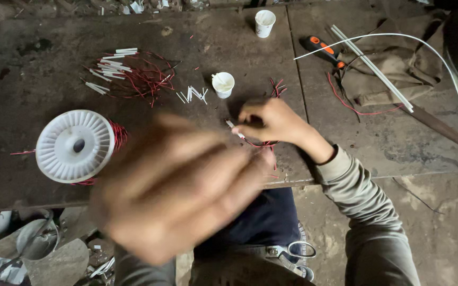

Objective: The person repeatedly picks up short red wires and white plastic sleeves, slides the sleeves onto the wires, and places the finished pieces on the table. The person also uses scissors to trim wire ends and organizes the completed insulated wires into a pile.

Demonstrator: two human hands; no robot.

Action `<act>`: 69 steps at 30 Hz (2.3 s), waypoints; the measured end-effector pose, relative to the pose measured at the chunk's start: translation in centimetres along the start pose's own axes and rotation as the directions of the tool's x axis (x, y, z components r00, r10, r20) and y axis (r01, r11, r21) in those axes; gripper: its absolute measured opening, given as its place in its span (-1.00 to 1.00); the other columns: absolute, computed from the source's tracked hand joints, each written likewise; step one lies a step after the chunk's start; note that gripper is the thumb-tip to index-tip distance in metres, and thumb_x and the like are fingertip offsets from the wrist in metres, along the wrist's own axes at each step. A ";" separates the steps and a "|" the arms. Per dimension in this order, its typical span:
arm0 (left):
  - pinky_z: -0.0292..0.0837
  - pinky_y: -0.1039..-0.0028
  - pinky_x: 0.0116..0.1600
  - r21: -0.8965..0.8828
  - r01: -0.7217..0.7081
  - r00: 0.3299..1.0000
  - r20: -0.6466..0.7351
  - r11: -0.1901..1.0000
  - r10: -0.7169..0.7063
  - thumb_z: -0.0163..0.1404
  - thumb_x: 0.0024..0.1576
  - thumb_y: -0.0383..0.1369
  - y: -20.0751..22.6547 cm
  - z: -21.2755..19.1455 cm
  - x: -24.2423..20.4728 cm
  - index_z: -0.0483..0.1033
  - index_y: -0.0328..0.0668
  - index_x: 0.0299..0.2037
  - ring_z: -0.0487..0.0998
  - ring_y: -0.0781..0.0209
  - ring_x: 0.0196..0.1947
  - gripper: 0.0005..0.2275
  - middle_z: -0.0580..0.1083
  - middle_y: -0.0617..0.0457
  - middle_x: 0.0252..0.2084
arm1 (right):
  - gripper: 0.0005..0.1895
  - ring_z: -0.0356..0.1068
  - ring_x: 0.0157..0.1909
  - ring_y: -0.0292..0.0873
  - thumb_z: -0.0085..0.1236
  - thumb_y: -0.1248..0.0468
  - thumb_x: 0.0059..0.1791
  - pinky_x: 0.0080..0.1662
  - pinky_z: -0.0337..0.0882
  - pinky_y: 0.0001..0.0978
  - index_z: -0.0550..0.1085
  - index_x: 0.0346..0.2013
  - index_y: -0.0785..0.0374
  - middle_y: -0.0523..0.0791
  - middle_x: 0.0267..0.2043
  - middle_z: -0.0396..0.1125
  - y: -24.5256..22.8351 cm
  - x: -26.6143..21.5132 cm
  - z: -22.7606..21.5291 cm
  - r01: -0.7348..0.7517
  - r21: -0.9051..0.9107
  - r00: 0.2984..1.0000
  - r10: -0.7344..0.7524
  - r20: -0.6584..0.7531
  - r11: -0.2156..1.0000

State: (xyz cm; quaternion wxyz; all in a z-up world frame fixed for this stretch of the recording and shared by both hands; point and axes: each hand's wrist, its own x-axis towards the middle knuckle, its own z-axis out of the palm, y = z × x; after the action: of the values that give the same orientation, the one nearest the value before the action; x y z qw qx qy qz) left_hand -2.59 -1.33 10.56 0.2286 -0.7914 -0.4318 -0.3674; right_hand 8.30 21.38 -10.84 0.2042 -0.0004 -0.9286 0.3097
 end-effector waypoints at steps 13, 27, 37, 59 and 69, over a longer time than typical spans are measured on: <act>0.42 0.37 -0.31 0.033 0.080 0.997 0.000 0.996 -0.080 0.26 -0.06 -0.51 -1.9 -1.3 -0.2 0.62 -0.44 -0.13 0.55 0.09 -0.30 -0.72 0.52 -0.07 -0.25 | -0.67 0.41 -0.18 0.27 0.19 0.36 -0.22 -0.24 0.41 0.04 0.36 -0.20 0.38 0.12 -0.24 0.36 -0.9 -1.1 4.0 -0.130 -0.275 0.991 0.116 -0.069 0.953; 0.47 0.15 -0.18 0.028 0.698 0.431 0.781 0.715 -0.452 0.13 0.10 -0.32 -11.6 14.2 -10.2 0.63 -0.25 -0.27 0.63 -0.16 -0.28 -0.84 0.57 -0.26 -0.30 | -0.72 0.50 -0.28 0.02 0.20 0.45 -0.06 -0.25 0.43 -0.23 0.49 -0.05 0.30 0.11 -0.24 0.44 1.7 -1.4 2.3 -0.279 0.037 0.946 0.281 -0.164 0.960; 0.59 0.49 -0.19 -0.549 0.710 0.685 0.393 0.441 -0.613 0.13 0.23 -0.39 -11.4 17.8 -13.2 0.58 -0.36 -0.04 0.68 0.26 -0.22 -0.80 0.63 -0.04 -0.14 | -0.84 0.44 -0.20 -0.33 0.21 0.45 0.05 -0.17 0.47 -0.49 0.47 -0.08 0.37 -0.16 -0.21 0.44 1.7 -1.6 0.6 -0.223 0.643 0.895 0.415 -0.163 0.733; 0.63 0.45 -0.05 -0.875 0.470 0.571 0.404 -0.120 -0.715 0.08 0.26 -0.51 -11.5 20.9 -14.5 0.54 -0.44 0.00 0.63 0.30 -0.19 -0.84 0.58 -0.01 -0.16 | -0.65 0.47 -0.23 -0.22 0.12 0.53 0.09 -0.22 0.51 -0.38 0.26 0.11 0.35 -0.10 -0.04 0.20 1.4 -1.7 -0.1 -0.009 0.774 0.859 0.401 -0.318 0.633; 0.55 0.51 -0.06 -0.887 0.460 0.667 0.316 0.039 -0.675 0.09 0.27 -0.60 -9.9 19.5 -13.9 0.52 -0.45 -0.01 0.59 0.30 -0.19 -0.87 0.55 -0.01 -0.13 | -0.80 0.49 -0.18 -0.20 0.03 0.40 0.19 -0.11 0.55 -0.33 0.27 0.08 0.33 -0.08 -0.12 0.34 0.8 -2.1 0.5 0.074 0.761 0.891 0.300 -0.341 0.645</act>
State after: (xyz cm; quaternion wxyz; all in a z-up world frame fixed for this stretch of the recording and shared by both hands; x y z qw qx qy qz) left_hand -8.48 9.96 -12.02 -0.3916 -0.4892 -0.3922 -0.6734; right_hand 10.00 21.49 -12.44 0.3680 -0.0444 -0.6410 0.6721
